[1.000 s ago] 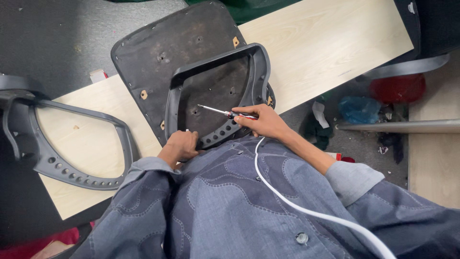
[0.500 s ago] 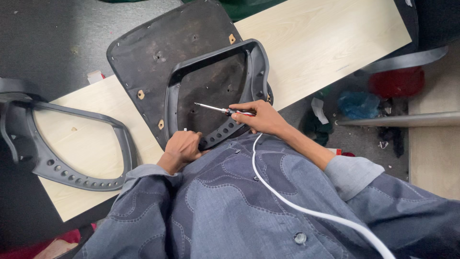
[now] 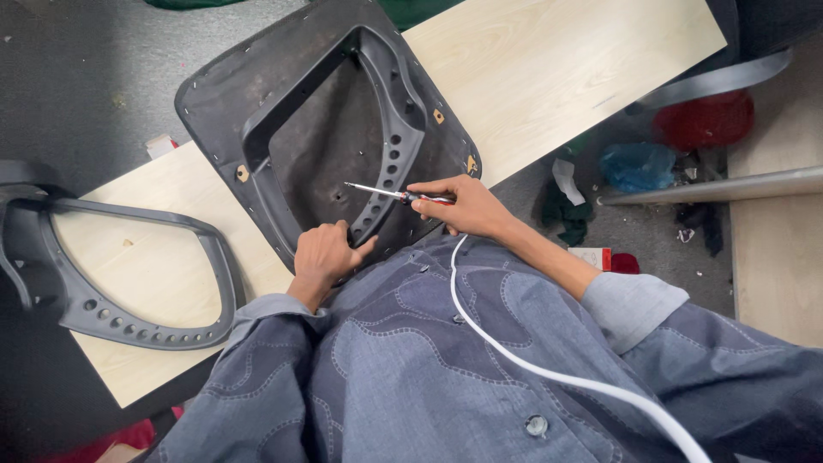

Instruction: The person uses a screwdriver to fasten screws into a black plastic chair frame resting on a wooden table. They repeatedly align the frame, insert screws, and tighten them while holding the frame steady with the other hand.

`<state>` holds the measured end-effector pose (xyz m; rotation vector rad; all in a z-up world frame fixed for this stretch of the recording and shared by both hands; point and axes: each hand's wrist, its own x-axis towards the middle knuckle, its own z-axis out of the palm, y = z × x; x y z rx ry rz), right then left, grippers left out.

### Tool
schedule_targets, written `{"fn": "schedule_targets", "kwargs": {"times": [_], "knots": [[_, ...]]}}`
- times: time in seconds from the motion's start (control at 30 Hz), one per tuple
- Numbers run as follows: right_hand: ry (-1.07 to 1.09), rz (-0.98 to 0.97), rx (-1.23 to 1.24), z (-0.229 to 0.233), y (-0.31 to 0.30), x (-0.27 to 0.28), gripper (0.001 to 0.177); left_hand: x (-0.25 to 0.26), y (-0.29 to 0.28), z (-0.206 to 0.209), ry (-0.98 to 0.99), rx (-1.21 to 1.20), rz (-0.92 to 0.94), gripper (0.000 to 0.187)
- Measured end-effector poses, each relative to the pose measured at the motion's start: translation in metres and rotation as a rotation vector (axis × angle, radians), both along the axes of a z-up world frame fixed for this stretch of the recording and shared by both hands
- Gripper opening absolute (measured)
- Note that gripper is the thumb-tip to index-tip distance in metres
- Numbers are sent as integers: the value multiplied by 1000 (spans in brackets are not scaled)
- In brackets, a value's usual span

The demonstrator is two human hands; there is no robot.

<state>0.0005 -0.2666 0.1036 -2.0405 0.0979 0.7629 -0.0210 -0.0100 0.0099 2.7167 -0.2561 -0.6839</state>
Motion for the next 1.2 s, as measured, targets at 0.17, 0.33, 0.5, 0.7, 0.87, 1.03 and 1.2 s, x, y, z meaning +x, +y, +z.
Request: {"fn": "schedule_targets", "kwargs": {"times": [0.17,0.33,0.5,0.7,0.87,1.03,1.2], "knots": [[1,10,56,-4,1,-1,45,2,-6,0,56,-105,121,67],[9,26,75,-6,0,-2,45,10,-21,-24,283,-184,122,65],[10,-45,86,0,-12,1,45,21,-40,-51,389,-182,-62,71],[30,-95,4,6,-26,-4,47,23,-66,-60,499,-180,-72,69],[9,-18,-86,6,-37,-11,51,11,-50,-63,398,-190,-72,65],[-2,60,-124,0,-46,-12,51,-13,-24,-75,239,-45,-104,76],[-38,149,-203,-7,-55,-5,49,-30,-6,-93,285,-68,6,104]]}}
